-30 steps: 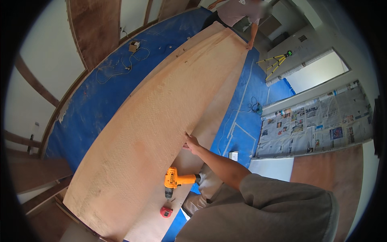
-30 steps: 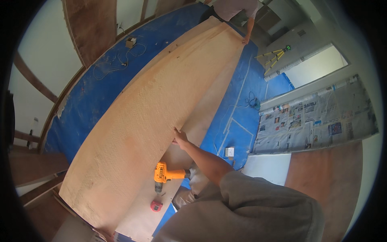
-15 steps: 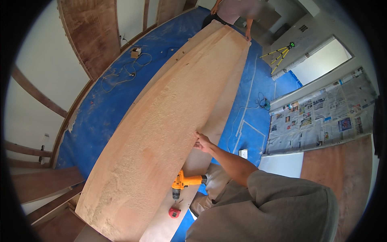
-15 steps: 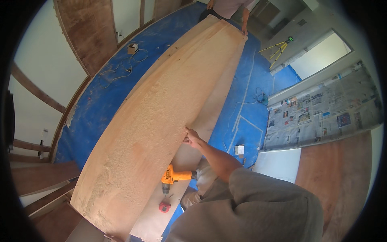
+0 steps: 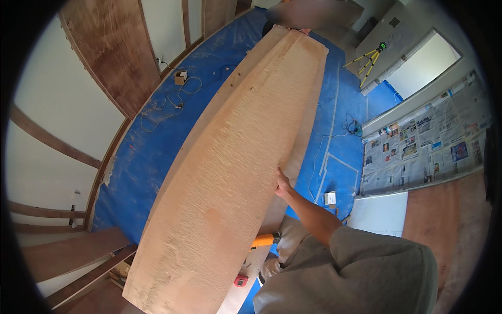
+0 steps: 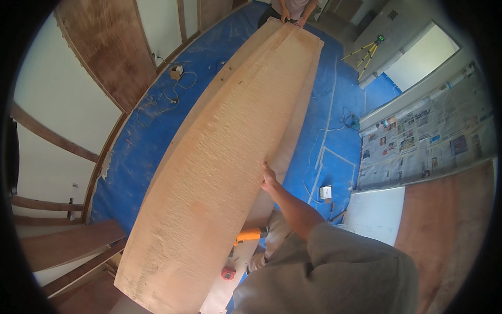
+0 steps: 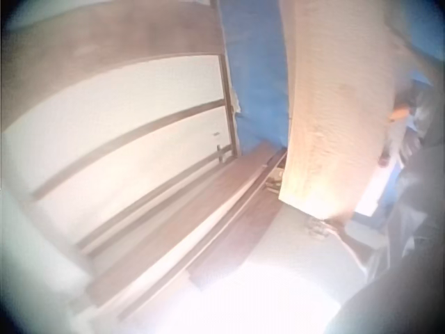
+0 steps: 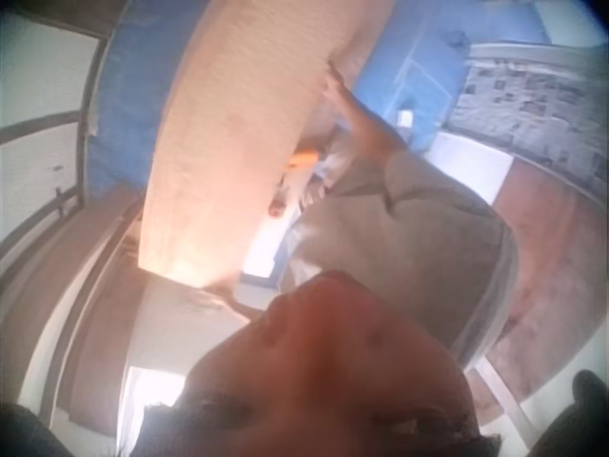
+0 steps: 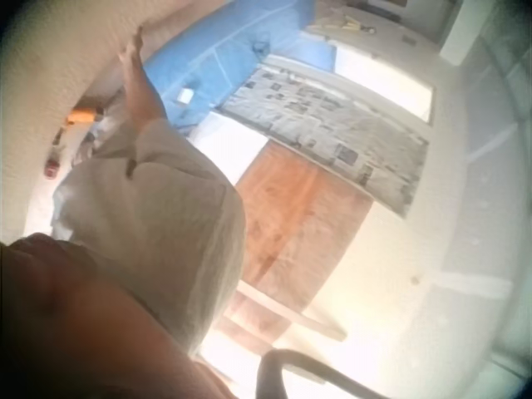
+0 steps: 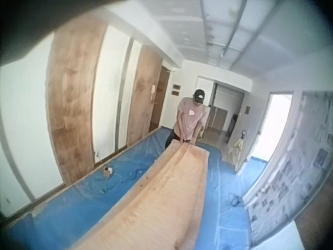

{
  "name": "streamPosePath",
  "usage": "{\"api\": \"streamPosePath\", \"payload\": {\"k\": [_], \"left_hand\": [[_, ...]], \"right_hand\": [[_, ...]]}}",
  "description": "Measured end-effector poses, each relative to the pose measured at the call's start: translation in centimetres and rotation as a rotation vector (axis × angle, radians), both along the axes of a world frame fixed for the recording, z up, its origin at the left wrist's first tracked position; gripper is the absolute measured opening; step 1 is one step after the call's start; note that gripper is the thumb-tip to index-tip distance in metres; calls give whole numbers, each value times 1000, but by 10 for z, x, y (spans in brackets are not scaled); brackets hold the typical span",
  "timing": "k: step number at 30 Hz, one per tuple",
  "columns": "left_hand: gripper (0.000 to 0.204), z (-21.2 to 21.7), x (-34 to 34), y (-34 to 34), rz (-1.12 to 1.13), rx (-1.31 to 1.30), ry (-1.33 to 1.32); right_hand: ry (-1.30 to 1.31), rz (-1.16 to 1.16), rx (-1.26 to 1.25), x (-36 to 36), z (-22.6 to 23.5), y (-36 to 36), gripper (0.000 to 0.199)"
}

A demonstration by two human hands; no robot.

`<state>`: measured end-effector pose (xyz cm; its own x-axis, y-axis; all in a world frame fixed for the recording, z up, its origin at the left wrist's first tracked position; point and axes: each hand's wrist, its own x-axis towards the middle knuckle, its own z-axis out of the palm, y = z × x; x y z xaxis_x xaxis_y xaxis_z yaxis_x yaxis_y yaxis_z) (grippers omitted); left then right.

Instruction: The person uses a cordless drill to fasten screws into a large wooden panel, then sweeps sawdust from the floor with a broom and dustpan. Another person assists by holding the panel during assembly.

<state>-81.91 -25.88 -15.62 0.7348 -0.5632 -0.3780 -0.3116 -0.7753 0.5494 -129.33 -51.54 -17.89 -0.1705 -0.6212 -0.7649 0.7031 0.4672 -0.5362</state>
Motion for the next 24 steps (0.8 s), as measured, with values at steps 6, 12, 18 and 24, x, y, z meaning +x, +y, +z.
{"api": "streamPosePath", "payload": {"k": [6, 12, 18, 24], "left_hand": [[88, 18, -12, -9, -28, -8, 22], [87, 35, -26, -12, -40, -21, 42], [85, 44, -34, -1, -13, -28, 60], [84, 54, -33, 21, 59, -21, 84]], "right_hand": [[-4, -3, 0, -19, 22, 0, 72], [215, 49, 19, -45, 52, -31, 71], [241, 41, 41, -51, 101, -54, 65], [339, 151, 9, -43, 122, -92, 63]]}}
